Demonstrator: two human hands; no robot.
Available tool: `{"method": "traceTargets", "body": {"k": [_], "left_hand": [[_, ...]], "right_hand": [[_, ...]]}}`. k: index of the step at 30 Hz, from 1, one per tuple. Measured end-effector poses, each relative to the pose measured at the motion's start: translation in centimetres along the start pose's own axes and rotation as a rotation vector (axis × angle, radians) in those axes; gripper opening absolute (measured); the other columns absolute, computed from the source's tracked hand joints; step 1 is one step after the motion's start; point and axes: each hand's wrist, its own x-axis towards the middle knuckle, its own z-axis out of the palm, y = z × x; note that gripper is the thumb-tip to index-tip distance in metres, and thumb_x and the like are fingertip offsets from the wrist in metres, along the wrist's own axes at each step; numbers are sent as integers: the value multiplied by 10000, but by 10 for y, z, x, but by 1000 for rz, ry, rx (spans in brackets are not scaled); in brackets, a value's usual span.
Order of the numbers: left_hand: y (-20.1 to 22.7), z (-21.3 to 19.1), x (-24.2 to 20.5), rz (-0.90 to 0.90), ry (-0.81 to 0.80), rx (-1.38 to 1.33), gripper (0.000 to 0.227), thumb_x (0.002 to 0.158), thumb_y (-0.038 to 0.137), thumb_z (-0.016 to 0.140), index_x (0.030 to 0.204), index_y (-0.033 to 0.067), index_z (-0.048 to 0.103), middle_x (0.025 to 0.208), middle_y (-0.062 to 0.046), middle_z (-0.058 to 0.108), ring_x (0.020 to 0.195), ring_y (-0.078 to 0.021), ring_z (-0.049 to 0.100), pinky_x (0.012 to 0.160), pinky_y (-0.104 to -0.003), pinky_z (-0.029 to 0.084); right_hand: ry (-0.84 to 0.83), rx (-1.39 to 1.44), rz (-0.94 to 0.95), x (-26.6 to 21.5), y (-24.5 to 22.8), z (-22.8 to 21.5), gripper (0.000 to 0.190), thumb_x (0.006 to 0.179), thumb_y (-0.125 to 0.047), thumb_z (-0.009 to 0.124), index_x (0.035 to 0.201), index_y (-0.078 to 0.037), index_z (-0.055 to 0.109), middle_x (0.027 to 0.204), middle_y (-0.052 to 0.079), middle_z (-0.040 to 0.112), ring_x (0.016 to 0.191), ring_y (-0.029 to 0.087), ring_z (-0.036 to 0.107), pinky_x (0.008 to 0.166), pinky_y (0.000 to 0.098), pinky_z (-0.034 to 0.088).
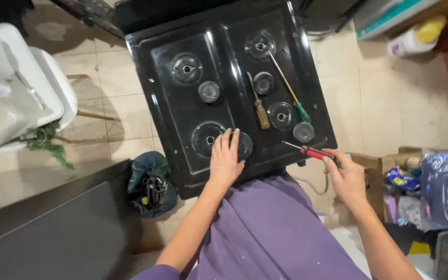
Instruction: Repairing and cleaning gas stove burners using screwdrivers
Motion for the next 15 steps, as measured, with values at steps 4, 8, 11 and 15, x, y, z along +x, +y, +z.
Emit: {"method": "traceTargets", "body": {"k": [4,8,11,15], "left_hand": [[5,0,6,3,-43,17,1082,672,224,874,1593,62,332,1474,-206,403,1343,-420,439,1140,-505,413],[5,4,6,2,20,36,1060,633,226,853,1560,22,382,1394,-212,460,1290,-405,483,1082,-501,455],[4,4,6,-27,80,5,1094,592,233,875,1555,18,400,1367,-215,494,1259,-411,511,1059,-514,460],[-6,-17,-3,-153,204,-39,1164,545,205,929,1562,19,393,1349,-225,522,1231,-432,528,1049,-543,441]], "right_hand": [[-29,42,17,2,28,1,260,1030,-261,660,1270,-226,753,677,60,738,671,244,686,729,365,526],[-67,85,34,3,33,6,254,999,-251,684,1235,-220,772,669,75,746,686,256,705,712,375,531],[-97,107,0,8,35,7,254,979,-257,695,1215,-221,781,642,68,748,700,261,730,724,376,548],[-139,100,-47,16,38,3,254,972,-267,689,1207,-222,775,620,49,749,725,282,741,761,402,563]]}}
